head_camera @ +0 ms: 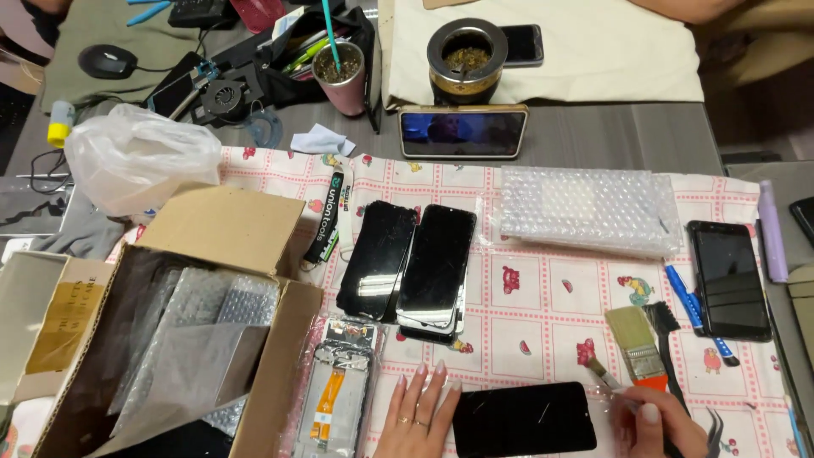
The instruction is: The person cleans the screen of a smartphone using a small brush and a larger paintbrush. They retrieve the phone from a box, wipe the display surface, and place it back on the table among other devices.
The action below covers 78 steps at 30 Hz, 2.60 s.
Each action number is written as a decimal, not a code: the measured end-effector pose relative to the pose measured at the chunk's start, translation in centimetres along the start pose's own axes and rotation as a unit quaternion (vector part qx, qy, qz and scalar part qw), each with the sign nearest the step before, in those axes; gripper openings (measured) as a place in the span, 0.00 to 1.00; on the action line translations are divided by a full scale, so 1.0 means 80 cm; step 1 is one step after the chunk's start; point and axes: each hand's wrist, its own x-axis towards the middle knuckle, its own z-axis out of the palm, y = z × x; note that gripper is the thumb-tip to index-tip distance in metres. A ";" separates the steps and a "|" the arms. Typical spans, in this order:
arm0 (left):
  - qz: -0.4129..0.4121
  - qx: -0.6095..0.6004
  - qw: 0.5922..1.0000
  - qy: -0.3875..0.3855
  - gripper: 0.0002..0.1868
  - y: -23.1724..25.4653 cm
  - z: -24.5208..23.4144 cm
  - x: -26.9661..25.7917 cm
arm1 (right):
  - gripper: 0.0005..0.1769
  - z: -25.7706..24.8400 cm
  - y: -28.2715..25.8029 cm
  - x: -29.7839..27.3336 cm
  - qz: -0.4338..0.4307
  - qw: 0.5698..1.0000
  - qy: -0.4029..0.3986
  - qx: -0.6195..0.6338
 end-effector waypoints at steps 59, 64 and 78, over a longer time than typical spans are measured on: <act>-0.006 -0.055 0.994 -0.098 0.48 0.005 -0.027 0.000 | 0.10 0.004 -0.005 -0.007 -0.153 0.984 -0.069 0.061; 0.002 -0.010 0.997 -0.076 0.52 0.001 -0.016 -0.001 | 0.12 0.019 0.027 0.006 -0.049 0.992 -0.115 -0.029; -0.013 -0.102 0.990 -0.097 0.45 0.014 -0.055 0.010 | 0.12 0.016 0.010 0.004 -0.093 0.989 -0.114 0.005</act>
